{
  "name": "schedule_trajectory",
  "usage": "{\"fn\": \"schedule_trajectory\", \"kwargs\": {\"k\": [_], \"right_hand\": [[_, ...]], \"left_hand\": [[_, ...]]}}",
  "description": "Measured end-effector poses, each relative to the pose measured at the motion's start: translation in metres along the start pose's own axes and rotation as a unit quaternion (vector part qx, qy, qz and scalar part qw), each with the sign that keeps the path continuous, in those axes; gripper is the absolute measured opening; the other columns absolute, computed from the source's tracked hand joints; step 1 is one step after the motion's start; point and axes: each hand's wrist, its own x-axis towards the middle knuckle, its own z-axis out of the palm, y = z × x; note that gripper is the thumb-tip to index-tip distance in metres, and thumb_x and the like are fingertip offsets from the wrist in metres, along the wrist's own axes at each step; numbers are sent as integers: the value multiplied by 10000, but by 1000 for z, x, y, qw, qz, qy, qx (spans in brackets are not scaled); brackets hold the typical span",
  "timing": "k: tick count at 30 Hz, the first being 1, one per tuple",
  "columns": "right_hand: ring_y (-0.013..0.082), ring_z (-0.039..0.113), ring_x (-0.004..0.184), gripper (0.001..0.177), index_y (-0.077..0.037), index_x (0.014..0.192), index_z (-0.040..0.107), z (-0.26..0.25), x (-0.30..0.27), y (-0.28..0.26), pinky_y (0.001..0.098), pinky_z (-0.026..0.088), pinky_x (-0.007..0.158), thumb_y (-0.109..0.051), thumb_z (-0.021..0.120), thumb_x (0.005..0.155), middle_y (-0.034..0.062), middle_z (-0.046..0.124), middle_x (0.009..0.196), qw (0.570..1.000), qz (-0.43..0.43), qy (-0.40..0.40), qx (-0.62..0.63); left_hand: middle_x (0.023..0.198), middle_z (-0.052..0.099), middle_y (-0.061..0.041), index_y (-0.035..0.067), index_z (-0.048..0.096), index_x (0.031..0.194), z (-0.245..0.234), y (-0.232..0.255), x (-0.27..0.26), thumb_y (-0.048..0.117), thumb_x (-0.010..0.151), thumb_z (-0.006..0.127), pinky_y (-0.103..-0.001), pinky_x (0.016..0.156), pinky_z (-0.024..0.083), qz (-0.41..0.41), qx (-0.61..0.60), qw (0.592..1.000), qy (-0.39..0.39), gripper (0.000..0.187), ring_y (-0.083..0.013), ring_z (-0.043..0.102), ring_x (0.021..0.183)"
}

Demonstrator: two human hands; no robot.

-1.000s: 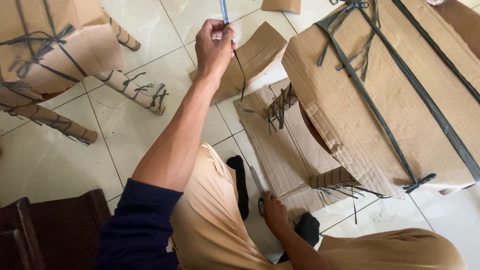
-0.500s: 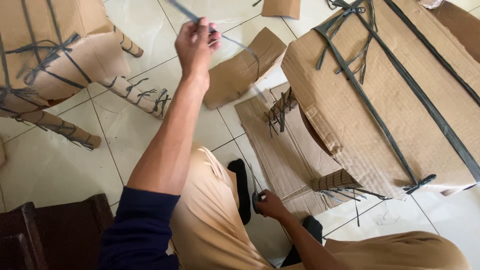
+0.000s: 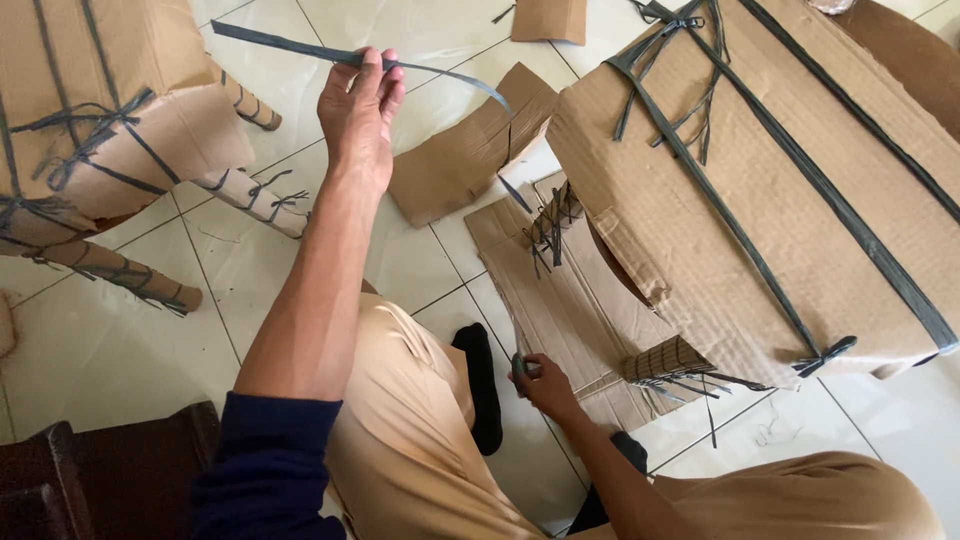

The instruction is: Wrapping a wooden chair with cardboard and securing it with plastic ties

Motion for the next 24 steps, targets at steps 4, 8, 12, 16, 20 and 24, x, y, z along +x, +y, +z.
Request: {"fn": "schedule_trajectory", "kwargs": {"k": [4, 8, 12, 16, 20, 24], "right_hand": [[358, 701, 931, 419, -77, 1255, 528, 1, 11, 45, 477, 575, 797, -256, 683, 909, 161, 667, 1132, 957, -85, 133, -244], [364, 634, 1041, 372, -91, 1279, 620, -3, 13, 63, 502, 541, 884, -269, 582, 954, 164, 584, 1223, 939, -70, 147, -302], [349, 620, 1067, 344, -72, 1201, 674, 10, 5, 17, 453, 538, 885, -215, 638, 891, 133, 607, 1253, 932, -178, 182, -257], [225, 651, 674, 85, 3, 1011, 664, 5, -85, -140, 328, 539, 573, -50, 637, 949, 112, 697, 996, 870, -444, 208, -52], [230, 677, 820, 57, 34, 973, 649, -32, -148, -215, 312, 594, 711, 47, 633, 919, 146, 685, 969, 782, -559, 273, -20], [170, 555, 636, 213, -15, 1107, 579, -90, -171, -263, 313, 502, 587, -212, 581, 1028, 91, 627, 865, 725, -580, 372, 25]], "left_hand": [[1051, 750, -104, 41, 682, 1107, 14, 6, -13, 137, 941, 722, -286, 865, 638, 24, 61, 997, -51, 195, -154, 728, 885], [1057, 757, -96, 61, 695, 1140, 26, 1, -20, 189, 939, 731, -312, 864, 656, 61, 100, 984, -135, 240, -175, 736, 918], [1002, 747, -97, 58, 710, 1121, 49, 3, -37, 165, 992, 688, -276, 793, 650, 76, 139, 960, -230, 168, -159, 714, 845], [1002, 728, -137, 17, 700, 1120, 70, 0, -52, 213, 1026, 660, -292, 784, 637, 70, 149, 933, -321, 221, -192, 685, 845], [943, 724, -113, 20, 707, 1064, 94, -1, -86, 143, 1014, 676, -270, 703, 604, 45, 143, 918, -366, 137, -180, 669, 789], [820, 737, -121, 23, 725, 1009, 113, -5, -130, 178, 952, 754, -248, 634, 607, 54, 236, 879, -411, 168, -142, 682, 669]]}}
